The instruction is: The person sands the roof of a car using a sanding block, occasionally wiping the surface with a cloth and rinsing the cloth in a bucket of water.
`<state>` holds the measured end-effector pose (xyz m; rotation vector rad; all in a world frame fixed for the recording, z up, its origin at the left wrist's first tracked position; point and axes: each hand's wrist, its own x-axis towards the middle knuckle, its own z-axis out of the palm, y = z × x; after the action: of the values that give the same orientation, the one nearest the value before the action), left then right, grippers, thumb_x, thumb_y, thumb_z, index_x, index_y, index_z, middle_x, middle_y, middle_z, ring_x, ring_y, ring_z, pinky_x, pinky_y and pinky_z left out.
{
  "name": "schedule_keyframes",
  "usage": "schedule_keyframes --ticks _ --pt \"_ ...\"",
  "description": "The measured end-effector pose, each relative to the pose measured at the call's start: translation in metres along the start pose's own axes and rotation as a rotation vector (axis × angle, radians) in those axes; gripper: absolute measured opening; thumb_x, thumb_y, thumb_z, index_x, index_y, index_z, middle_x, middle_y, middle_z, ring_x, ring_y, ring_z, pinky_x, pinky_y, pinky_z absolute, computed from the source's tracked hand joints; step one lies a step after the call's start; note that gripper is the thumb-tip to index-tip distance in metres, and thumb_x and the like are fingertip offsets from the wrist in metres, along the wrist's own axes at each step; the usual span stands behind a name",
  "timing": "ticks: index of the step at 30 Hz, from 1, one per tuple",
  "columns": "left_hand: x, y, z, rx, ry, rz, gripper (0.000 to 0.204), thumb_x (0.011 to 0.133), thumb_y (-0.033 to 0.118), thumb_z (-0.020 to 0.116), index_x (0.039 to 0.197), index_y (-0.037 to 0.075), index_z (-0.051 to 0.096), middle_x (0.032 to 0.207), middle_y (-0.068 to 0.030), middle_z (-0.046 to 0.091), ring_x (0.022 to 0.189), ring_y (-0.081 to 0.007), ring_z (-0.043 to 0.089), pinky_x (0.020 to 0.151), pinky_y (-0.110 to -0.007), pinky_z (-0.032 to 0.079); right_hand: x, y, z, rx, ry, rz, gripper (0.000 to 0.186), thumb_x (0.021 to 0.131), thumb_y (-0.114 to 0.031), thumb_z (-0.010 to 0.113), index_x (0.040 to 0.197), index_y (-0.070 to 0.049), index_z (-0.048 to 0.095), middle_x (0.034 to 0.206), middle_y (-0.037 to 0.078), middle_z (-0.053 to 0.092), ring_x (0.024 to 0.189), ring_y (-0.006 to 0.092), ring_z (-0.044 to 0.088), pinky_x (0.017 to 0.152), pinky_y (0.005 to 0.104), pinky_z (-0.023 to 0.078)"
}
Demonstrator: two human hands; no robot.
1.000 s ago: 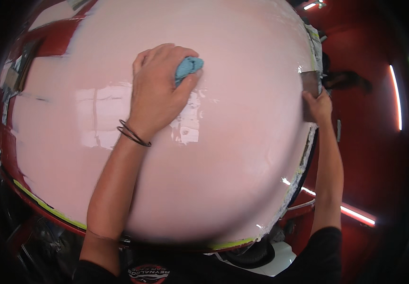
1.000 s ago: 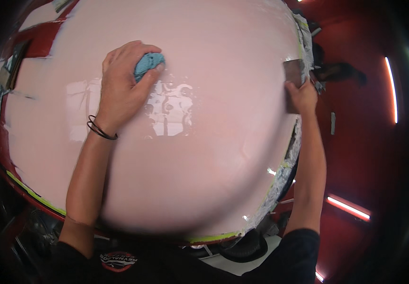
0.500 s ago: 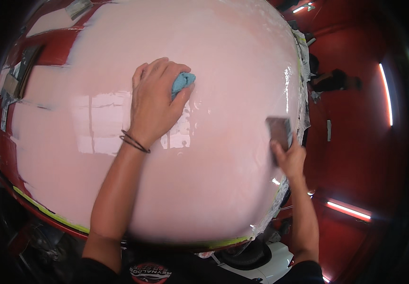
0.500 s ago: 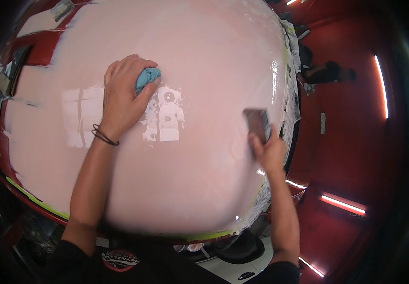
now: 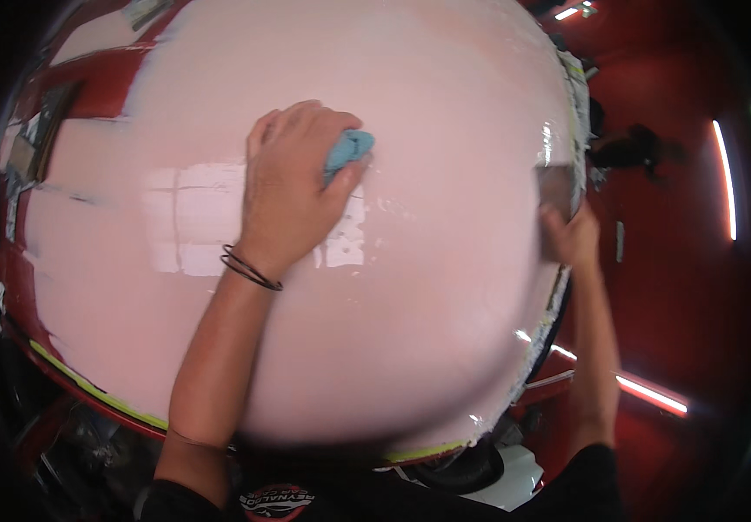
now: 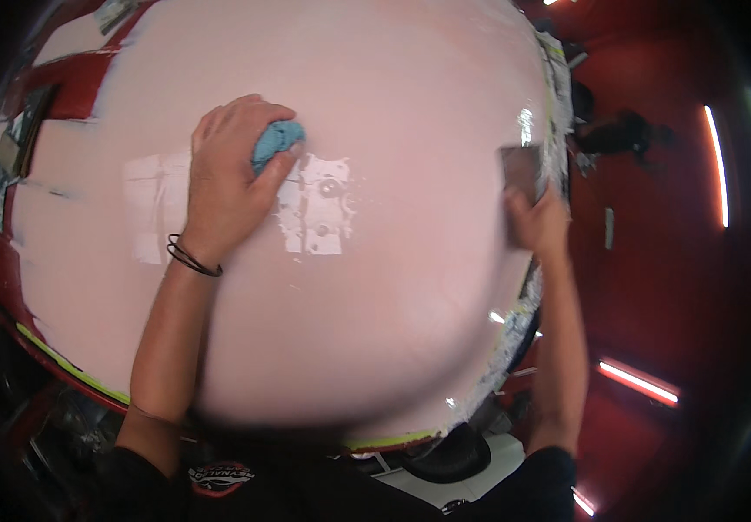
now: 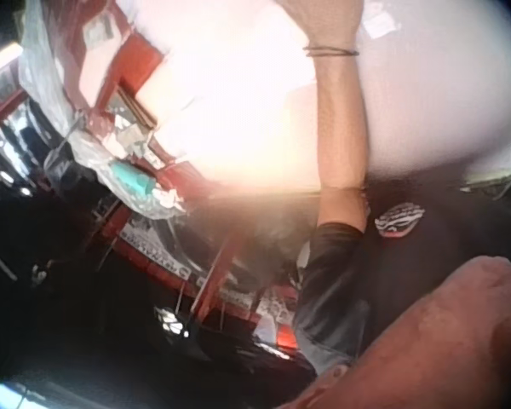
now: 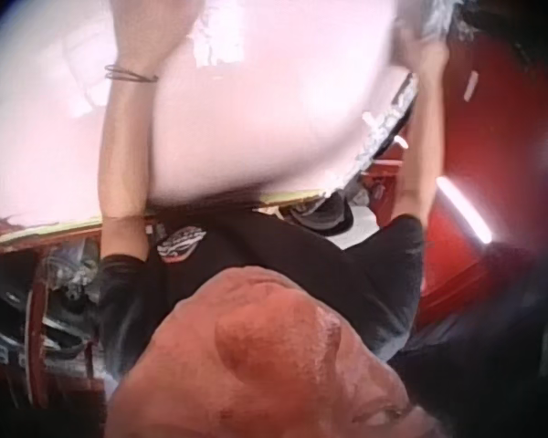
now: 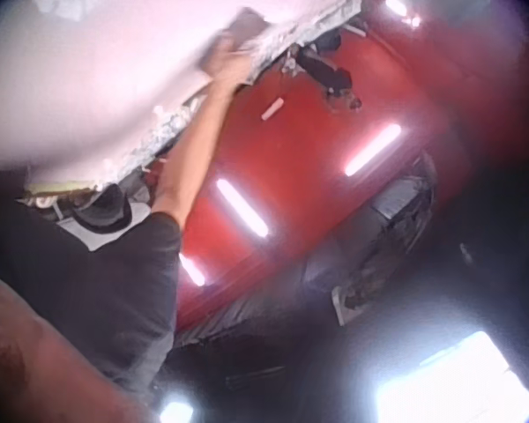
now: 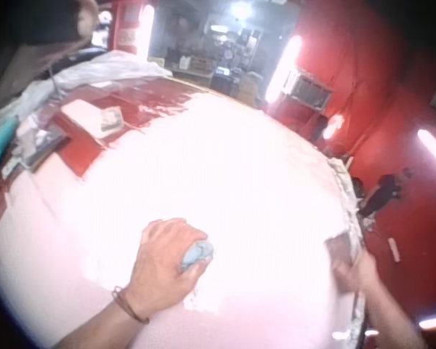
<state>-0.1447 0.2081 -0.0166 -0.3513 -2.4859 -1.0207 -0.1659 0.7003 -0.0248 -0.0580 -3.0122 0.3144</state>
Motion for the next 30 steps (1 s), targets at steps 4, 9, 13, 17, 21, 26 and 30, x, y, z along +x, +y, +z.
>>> schedule_keyframes --ticks 4,9,13,17,21,26,30 --pt "-0.001 0.0 -0.003 0.019 0.015 -0.024 0.028 0.092 0.018 0.077 0.119 0.01 0.073 0.12 -0.0087 0.074 0.133 -0.0346 0.062 0.119 -0.049 0.037 -0.174 -0.091 -0.028 -0.013 -0.135 0.147 0.081 0.091 -0.05 0.085 0.136 0.014 0.064 0.1 0.032 0.078 0.097 0.0449 0.081 0.083 0.0496 0.064" --pt "-0.001 0.002 -0.003 0.02 -0.007 -0.013 0.027 0.093 0.019 0.076 0.118 0.01 0.073 0.122 -0.0093 0.073 0.132 -0.0343 0.062 0.118 -0.048 0.037 -0.101 -0.032 -0.011 0.006 0.004 0.196 0.066 0.092 -0.038 0.086 0.14 0.002 0.065 0.111 0.027 0.08 0.105 0.0418 0.08 0.092 0.0476 0.062" --pt "-0.002 0.005 -0.001 0.003 0.016 0.036 0.027 0.093 0.021 0.076 0.117 0.009 0.073 0.121 -0.0096 0.073 0.128 -0.0339 0.062 0.117 -0.047 0.037 0.017 0.063 -0.012 -0.15 0.051 0.272 0.072 0.086 -0.049 0.086 0.138 -0.003 0.067 0.123 0.026 0.078 0.118 0.0449 0.074 0.103 0.0516 0.056" --pt "-0.007 0.001 -0.003 -0.018 0.006 0.025 0.028 0.095 0.025 0.074 0.118 0.01 0.073 0.119 -0.0093 0.073 0.124 -0.0332 0.063 0.118 -0.047 0.037 0.016 0.082 -0.006 -0.118 0.032 0.29 0.077 0.085 -0.054 0.085 0.137 0.0 0.067 0.124 0.027 0.077 0.119 0.0448 0.074 0.103 0.0508 0.056" --pt "-0.009 -0.002 0.005 -0.026 0.022 0.039 0.03 0.096 0.028 0.074 0.121 0.011 0.074 0.121 -0.0083 0.075 0.124 -0.0318 0.064 0.119 -0.047 0.037 -0.102 0.022 -0.007 -0.03 0.019 0.141 0.097 0.088 -0.058 0.082 0.146 0.016 0.055 0.123 0.038 0.073 0.12 0.0489 0.072 0.103 0.0511 0.057" --pt "-0.008 -0.012 -0.004 0.101 0.027 0.033 0.036 0.095 0.035 0.076 0.124 0.012 0.075 0.122 -0.01 0.076 0.125 -0.0318 0.066 0.115 -0.047 0.041 -0.267 -0.123 -0.027 0.376 -0.092 0.279 0.076 0.088 -0.046 0.087 0.139 0.005 0.064 0.115 0.031 0.077 0.114 0.041 0.077 0.101 0.0442 0.058" --pt "0.002 -0.003 0.001 0.105 -0.038 0.021 0.044 0.096 0.038 0.075 0.13 0.011 0.072 0.126 -0.0157 0.074 0.129 -0.0351 0.064 0.114 -0.048 0.044 -0.301 -0.106 -0.04 0.454 -0.071 0.439 0.069 0.086 -0.04 0.09 0.138 -0.001 0.066 0.111 0.025 0.078 0.105 0.0355 0.077 0.097 0.0432 0.058"
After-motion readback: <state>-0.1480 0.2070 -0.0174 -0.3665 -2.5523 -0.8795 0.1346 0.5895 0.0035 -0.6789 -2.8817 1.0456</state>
